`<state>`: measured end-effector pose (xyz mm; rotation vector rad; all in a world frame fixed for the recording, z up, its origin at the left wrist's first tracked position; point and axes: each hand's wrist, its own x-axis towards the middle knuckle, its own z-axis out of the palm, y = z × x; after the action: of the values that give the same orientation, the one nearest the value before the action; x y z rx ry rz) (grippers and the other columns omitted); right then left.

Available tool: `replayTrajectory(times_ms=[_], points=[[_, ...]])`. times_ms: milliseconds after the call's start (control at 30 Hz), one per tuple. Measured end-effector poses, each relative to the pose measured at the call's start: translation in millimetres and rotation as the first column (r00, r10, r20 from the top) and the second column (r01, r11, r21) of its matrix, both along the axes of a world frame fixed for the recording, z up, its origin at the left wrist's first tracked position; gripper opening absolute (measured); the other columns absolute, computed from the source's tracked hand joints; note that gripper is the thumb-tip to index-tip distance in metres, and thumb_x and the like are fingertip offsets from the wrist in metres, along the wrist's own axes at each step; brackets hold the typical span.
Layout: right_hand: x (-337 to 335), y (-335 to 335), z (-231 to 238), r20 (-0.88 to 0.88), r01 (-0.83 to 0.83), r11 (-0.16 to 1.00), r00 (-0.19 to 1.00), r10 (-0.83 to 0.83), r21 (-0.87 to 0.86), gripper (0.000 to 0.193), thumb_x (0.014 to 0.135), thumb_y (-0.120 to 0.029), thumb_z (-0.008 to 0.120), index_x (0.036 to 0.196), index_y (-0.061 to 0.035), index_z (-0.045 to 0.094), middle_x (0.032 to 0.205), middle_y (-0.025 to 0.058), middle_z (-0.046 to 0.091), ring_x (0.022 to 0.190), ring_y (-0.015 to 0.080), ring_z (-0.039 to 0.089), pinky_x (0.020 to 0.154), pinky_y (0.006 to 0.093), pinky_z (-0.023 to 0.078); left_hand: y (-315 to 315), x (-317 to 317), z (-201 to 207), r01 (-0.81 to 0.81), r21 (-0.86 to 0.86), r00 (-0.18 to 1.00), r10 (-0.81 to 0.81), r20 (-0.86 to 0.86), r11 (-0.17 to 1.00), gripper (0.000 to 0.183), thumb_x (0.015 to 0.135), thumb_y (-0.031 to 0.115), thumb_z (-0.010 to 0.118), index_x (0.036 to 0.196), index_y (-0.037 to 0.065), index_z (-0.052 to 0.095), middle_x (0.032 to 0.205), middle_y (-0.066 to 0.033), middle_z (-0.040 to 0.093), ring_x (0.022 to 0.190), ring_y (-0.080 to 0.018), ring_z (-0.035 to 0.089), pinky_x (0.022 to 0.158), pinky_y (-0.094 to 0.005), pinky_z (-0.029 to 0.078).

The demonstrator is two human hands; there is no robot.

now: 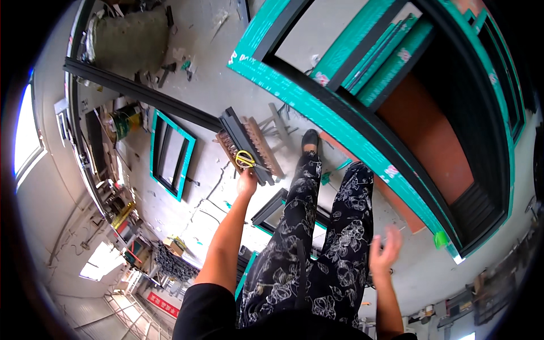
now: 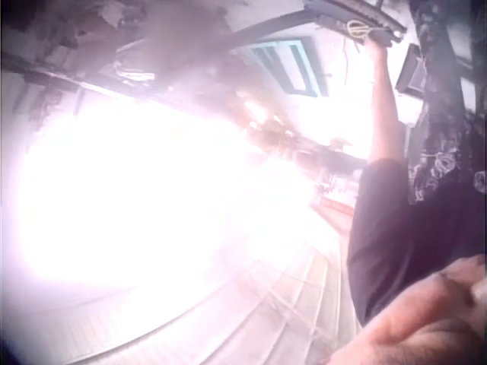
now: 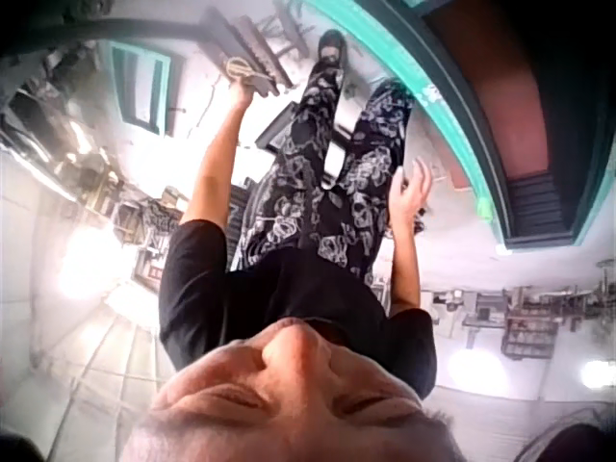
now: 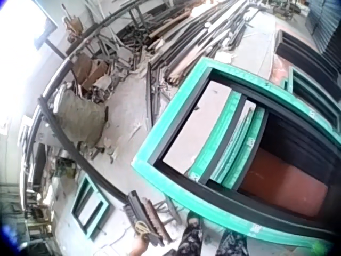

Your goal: The person trims green tape from metal frames using scissors, cuts long metal bars with a circular saw, and applies green tape to the edges of the frames.

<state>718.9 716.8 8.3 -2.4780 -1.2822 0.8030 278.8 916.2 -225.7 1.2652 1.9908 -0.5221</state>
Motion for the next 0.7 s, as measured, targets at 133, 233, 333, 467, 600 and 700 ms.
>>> replayTrajectory(times_ms=[133, 233, 333, 467, 600, 700], points=[[-101, 34, -25, -0.419, -0.052, 0.994, 0.908, 0.008, -0.094, 0.03, 0.083, -0.013, 0.069, 0.111, -0.001, 0.063, 0.113, 0.0155, 0.064, 0.104, 0.0341, 0.06, 0.092, 0.0426, 0.048, 27, -1, -55, 0.707, 0.022, 0.687, -0.679, -0.258, 0.707, 0.016, 0.086, 0.017, 0.057, 0.099, 0.013, 0.066, 0.1, -0.0107, 0.063, 0.105, -0.0301, 0.06, 0.088, -0.0457, 0.048], [-137, 51, -34, -0.539, -0.03, 0.98, 0.839, -0.082, -0.196, 0.03, 0.083, -0.014, 0.071, 0.11, -0.0032, 0.064, 0.111, 0.0133, 0.065, 0.101, 0.0323, 0.062, 0.089, 0.0392, 0.05, 29, -34, -91, 0.907, 0.166, 0.421, -0.819, -0.389, 0.388, 0.014, 0.081, 0.021, 0.058, 0.092, 0.013, 0.063, 0.101, -0.0081, 0.058, 0.107, -0.0271, 0.055, 0.096, -0.0451, 0.043], [-136, 57, -52, -0.501, 0.024, 0.967, 0.852, -0.152, -0.253, 0.027, 0.084, -0.013, 0.07, 0.108, -0.0026, 0.064, 0.108, 0.0143, 0.066, 0.098, 0.0327, 0.063, 0.087, 0.0399, 0.051, 37, -38, -104, 0.933, 0.308, 0.287, -0.901, -0.325, 0.186, 0.025, 0.08, 0.021, 0.058, 0.102, 0.01, 0.062, 0.111, -0.0111, 0.059, 0.114, -0.0285, 0.054, 0.102, -0.0468, 0.041], [-123, 68, -73, -0.459, 0.082, 0.943, 0.858, -0.231, -0.322, 0.025, 0.085, -0.016, 0.07, 0.106, -0.0023, 0.064, 0.102, 0.0147, 0.067, 0.093, 0.0322, 0.064, 0.081, 0.0391, 0.052, 40, -83, -114, 0.936, 0.325, 0.219, -0.947, -0.235, 0.135, 0.031, 0.079, 0.021, 0.058, 0.108, 0.012, 0.062, 0.124, -0.0096, 0.057, 0.124, -0.0284, 0.048, 0.104, -0.0465, 0.04], [-120, 81, -83, -0.442, 0.027, 0.98, 0.89, -0.114, -0.198, 0.021, 0.085, -0.008, 0.069, 0.104, -0.0013, 0.065, 0.096, 0.0112, 0.067, 0.081, 0.0227, 0.067, 0.076, 0.0317, 0.054, 54, -85, -83, 0.959, 0.144, 0.267, -0.951, -0.153, 0.246, 0.009, 0.08, 0.02, 0.057, 0.085, 0.015, 0.062, 0.088, -0.0041, 0.053, 0.095, -0.0224, 0.056, 0.077, -0.0383, 0.042], [-122, 95, -65, -0.47, 0.082, 0.988, 0.872, -0.136, -0.132, 0.019, 0.086, -0.011, 0.067, 0.103, -0.0028, 0.065, 0.096, 0.0114, 0.067, 0.084, 0.0266, 0.066, 0.077, 0.0354, 0.053, 52, -65, -43, 0.828, 0.034, 0.559, -0.818, -0.136, 0.56, 0.014, 0.075, 0.016, 0.066, 0.088, 0.013, 0.064, 0.092, -0.0077, 0.057, 0.09, -0.0283, 0.06, 0.073, -0.0435, 0.046]])
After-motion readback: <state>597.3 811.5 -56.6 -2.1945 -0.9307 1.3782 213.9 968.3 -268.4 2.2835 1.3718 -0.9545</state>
